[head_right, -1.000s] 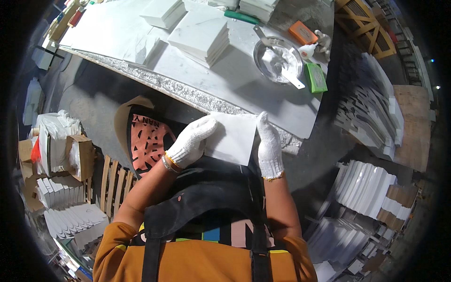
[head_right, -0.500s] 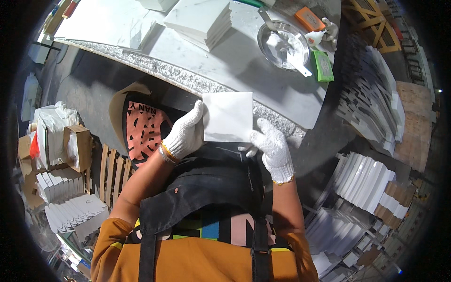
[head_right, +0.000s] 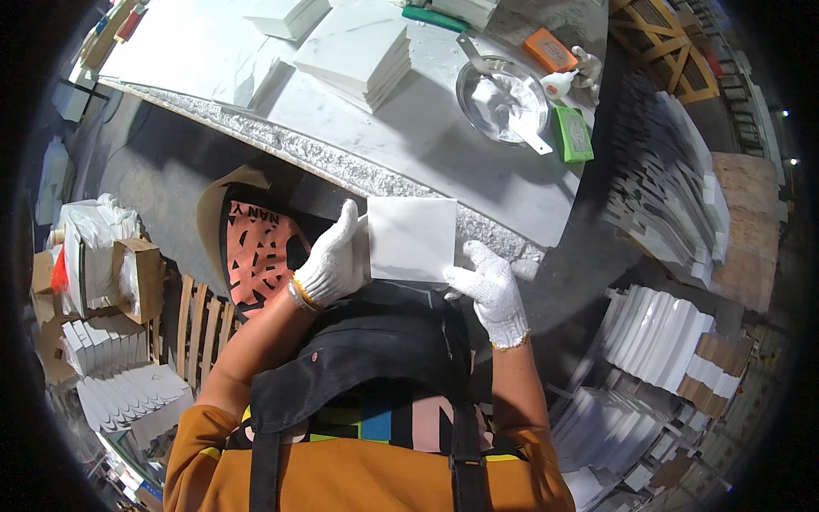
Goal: The person repeatedly picks up small white square tiles, applies a white paste from a metal bowl using a small spatula, spreads it evenly, and stacks the tiles on a workbench. The person also uses a green block to wipe the tile edges.
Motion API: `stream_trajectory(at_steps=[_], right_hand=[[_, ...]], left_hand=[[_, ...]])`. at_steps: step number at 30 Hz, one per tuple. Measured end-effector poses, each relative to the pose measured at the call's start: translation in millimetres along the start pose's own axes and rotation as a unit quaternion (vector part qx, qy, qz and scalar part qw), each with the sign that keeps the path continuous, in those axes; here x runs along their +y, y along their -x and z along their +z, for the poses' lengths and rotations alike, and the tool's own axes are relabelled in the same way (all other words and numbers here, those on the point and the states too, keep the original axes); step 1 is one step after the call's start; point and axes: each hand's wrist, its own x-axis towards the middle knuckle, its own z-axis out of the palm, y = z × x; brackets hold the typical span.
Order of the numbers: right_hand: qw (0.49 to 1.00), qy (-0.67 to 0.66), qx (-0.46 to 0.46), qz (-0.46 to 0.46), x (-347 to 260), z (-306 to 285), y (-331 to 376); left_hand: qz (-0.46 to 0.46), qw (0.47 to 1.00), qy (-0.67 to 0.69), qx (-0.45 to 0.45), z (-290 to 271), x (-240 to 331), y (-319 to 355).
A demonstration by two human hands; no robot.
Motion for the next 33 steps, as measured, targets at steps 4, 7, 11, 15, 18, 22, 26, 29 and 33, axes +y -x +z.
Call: stream_trajectory(at_steps=[4,7,11,15,18,22,26,29,33], right_hand=[[0.988,0.119,-0.014,-0.101,8,-6,-1],[0.998,0.049,-0.026,0.02,-2,-7,-7],[0.976,-0.18,0.015,0.119,-33,3,-37],[0.959,-0.214,0.083,0.164,-39,3,-55],[0.97,-0.17,0.058,0.164,-12,9,-48],[0.954,-0.223,0.054,0.191,-6,30,-61],[0.939,-0.254,0.053,0.227,-5,38,-88],[0.93,-0.288,0.034,0.227,-26,48,-101],[0.937,-0.249,0.041,0.24,-27,49,-100]], left_hand=[[0.025,0.996,-0.066,-0.052,-21,-7,-1],[0.022,0.995,-0.081,-0.047,-24,-9,-2],[-0.028,0.998,-0.061,-0.017,-32,-14,-2],[0.014,0.998,-0.057,-0.009,-25,-18,0],[-0.011,0.999,0.043,-0.014,-24,-12,-1],[-0.014,0.988,0.12,-0.098,-30,-1,4],[-0.009,0.983,0.157,-0.093,-25,2,19],[0.009,0.983,0.163,-0.08,-26,1,23],[0.006,0.98,0.182,-0.077,-33,-2,21]])
